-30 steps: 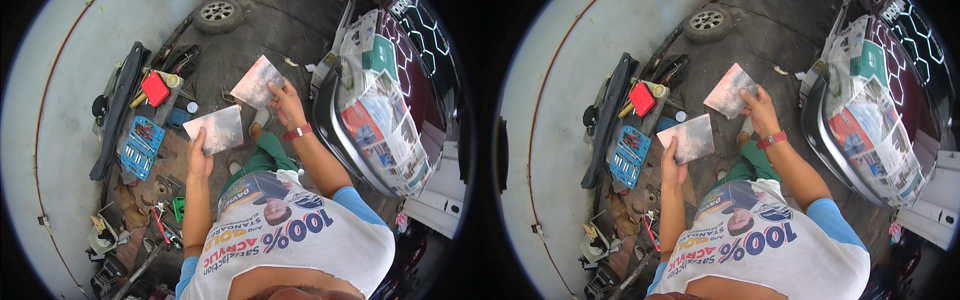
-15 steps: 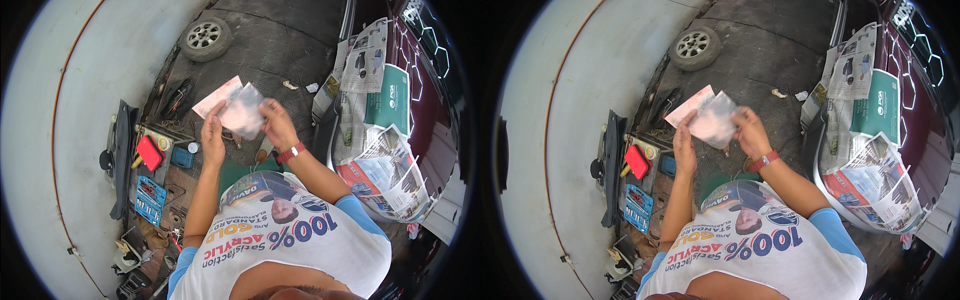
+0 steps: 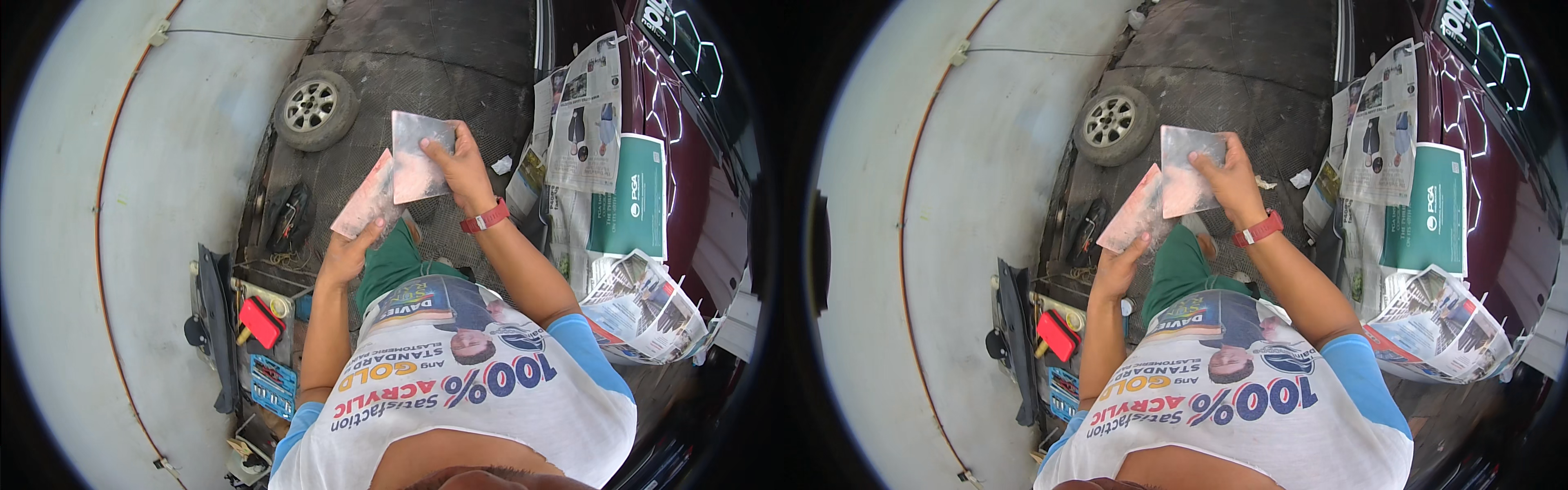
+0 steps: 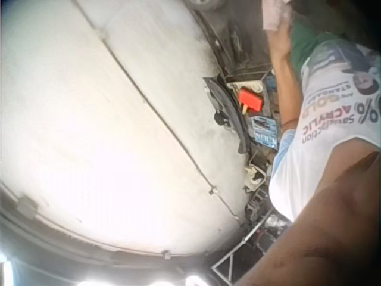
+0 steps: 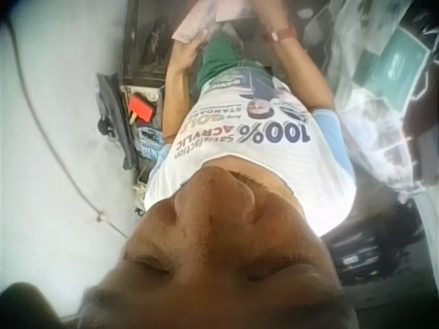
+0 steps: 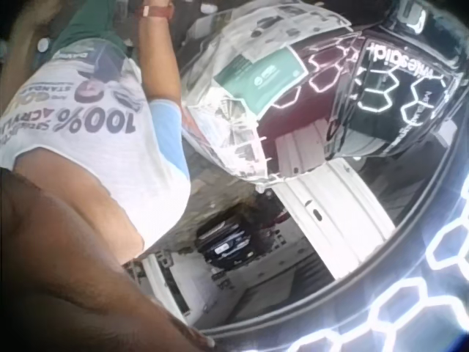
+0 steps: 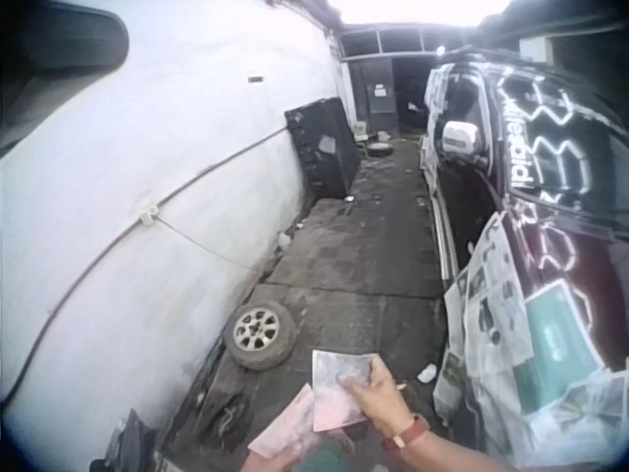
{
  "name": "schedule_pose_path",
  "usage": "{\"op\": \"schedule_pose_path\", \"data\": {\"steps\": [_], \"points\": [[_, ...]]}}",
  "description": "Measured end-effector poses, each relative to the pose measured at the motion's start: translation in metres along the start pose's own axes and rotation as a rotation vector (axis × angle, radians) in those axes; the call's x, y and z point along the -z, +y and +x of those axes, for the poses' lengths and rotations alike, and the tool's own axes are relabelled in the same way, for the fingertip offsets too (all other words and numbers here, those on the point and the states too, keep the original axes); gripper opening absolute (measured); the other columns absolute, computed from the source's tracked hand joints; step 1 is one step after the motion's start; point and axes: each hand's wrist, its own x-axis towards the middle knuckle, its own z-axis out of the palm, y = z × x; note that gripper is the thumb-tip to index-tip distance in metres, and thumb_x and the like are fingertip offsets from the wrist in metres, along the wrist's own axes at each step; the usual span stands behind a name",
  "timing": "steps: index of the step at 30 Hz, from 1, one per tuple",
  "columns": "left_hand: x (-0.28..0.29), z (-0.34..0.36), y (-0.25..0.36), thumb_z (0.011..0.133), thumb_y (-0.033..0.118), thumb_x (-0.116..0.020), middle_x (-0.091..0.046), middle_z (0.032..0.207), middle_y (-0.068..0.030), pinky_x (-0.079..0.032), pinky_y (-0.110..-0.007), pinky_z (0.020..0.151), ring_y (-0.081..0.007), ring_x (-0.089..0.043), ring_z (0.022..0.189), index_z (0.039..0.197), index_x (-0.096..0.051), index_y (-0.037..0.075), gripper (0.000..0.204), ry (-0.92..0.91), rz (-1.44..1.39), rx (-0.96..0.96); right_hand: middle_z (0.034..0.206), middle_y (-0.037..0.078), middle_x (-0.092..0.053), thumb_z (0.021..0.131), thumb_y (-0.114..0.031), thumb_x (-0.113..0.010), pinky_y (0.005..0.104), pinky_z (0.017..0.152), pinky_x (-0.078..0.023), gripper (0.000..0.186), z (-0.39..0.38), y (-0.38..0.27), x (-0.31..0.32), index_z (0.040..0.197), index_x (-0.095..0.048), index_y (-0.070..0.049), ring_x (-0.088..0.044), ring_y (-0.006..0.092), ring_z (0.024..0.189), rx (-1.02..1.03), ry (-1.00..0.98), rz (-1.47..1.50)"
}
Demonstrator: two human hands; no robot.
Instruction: The person sands a car bumper with sandpaper, then picks up a spray gun and applies paint to the bumper. The bumper is partially covered with newspaper to protect adjacent areas.
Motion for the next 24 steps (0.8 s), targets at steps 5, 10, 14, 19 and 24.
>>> {"op": "schedule_pose_path", "data": {"steps": [5, 10, 14, 19, 24], "points": [[0.031, 0.086, 0.009, 0.105, 0.019, -0.068, -0.059, 0.148, -0.0118, -0.041, -0.037, 0.114, -0.0215, -0.055, 0.135, 0.152, -0.048, -0.005, 0.057, -0.163, -0.001, -0.047, 0.106, 0.009, -0.066, 0.093, -0.011, -0.078, 0.0287, 0.078, -0.057, 0.039, 0.079, 0.001, -0.014, 0.122, -0.053, -0.001, -0.067, 0.0125, 0.092, 0.007, -0.013, -0.148], [0.079, 0.184, 0.034, 0.105, 0.02, -0.067, -0.058, 0.15, -0.0124, -0.04, -0.038, 0.115, -0.022, -0.053, 0.138, 0.154, -0.045, -0.004, 0.058, -0.247, 0.034, -0.013, 0.099, 0.009, -0.067, 0.091, -0.014, -0.078, 0.0304, 0.075, -0.054, 0.039, 0.181, 0.001, -0.044, 0.119, -0.054, -0.001, -0.064, 0.0132, 0.087, 0.04, -0.047, -0.406], [0.121, 0.26, 0.062, 0.104, 0.019, -0.069, -0.057, 0.152, -0.0127, -0.038, -0.038, 0.117, -0.0225, -0.051, 0.141, 0.155, -0.044, -0.003, 0.061, -0.27, -0.014, 0.05, 0.096, 0.009, -0.065, 0.09, -0.017, -0.078, 0.0303, 0.073, -0.052, 0.039, 0.265, -0.01, -0.083, 0.118, -0.054, -0.002, -0.062, 0.0125, 0.084, 0.05, -0.132, -0.576], [0.175, 0.328, 0.075, 0.106, 0.021, -0.066, -0.059, 0.147, -0.0113, -0.044, -0.035, 0.111, -0.0182, -0.055, 0.132, 0.157, -0.042, -0.003, 0.061, -0.27, -0.007, 0.042, 0.098, 0.01, -0.066, 0.09, -0.019, -0.079, 0.0314, 0.074, -0.053, 0.041, 0.325, -0.005, -0.146, 0.12, -0.055, -0.004, -0.063, 0.0133, 0.085, 0.115, -0.414, -0.706], [0.199, 0.363, 0.097, 0.104, 0.019, -0.069, -0.06, 0.145, -0.01, -0.045, -0.036, 0.109, -0.018, -0.057, 0.13, 0.155, -0.045, -0.001, 0.059, -0.207, -0.176, -0.049, 0.101, 0.009, -0.065, 0.092, -0.015, -0.077, 0.0324, 0.079, -0.055, 0.039, 0.382, -0.014, -0.175, 0.122, -0.054, -0.004, -0.065, 0.0133, 0.092, 0.086, -0.272, -0.582]]}}
